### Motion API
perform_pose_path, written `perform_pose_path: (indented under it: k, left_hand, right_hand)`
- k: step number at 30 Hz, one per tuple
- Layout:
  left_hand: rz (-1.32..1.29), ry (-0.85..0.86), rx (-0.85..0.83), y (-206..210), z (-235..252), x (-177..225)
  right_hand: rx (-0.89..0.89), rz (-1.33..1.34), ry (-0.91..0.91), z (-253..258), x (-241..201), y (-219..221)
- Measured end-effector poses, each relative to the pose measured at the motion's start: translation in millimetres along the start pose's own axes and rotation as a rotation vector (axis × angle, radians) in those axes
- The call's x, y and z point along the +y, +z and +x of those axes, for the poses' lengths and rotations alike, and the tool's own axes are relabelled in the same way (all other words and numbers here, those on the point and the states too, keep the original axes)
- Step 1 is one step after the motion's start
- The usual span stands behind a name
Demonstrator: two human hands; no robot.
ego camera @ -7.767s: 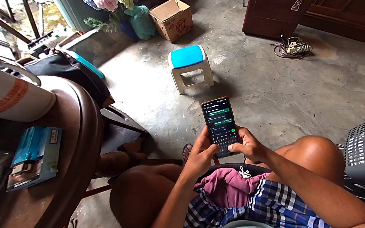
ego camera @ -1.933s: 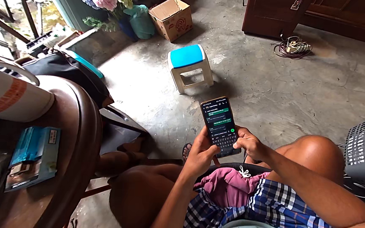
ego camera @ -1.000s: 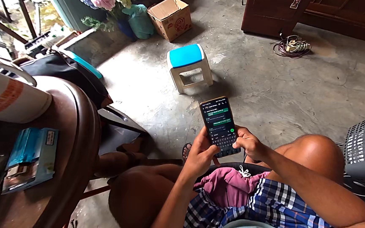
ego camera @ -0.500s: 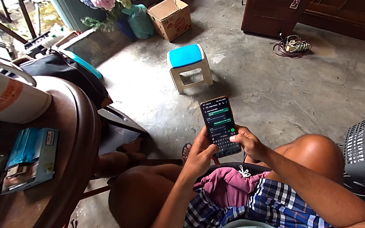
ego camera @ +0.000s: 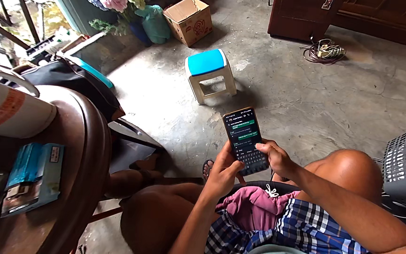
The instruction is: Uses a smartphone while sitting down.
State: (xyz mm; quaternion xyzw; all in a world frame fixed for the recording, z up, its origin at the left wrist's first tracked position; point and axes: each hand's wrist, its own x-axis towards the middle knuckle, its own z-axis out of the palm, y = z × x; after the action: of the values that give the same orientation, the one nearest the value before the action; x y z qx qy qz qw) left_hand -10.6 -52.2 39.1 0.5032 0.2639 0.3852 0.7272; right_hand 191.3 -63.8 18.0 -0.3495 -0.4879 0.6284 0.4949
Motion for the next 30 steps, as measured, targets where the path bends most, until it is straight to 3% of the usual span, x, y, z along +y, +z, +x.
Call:
perform_pose_path:
  k: [10,30]
  left_hand:
    - [0.005,0.000,0.033,-0.4,-0.2,1.9]
    - [0.019,0.006,0.046,-0.2,0.3,1.4]
  right_hand:
    - [-0.256,-0.063,-0.004,0.3,-1.8,-8.9]
    - [-0.269,-0.119,-0.027,0.9,-3.8,-9.3]
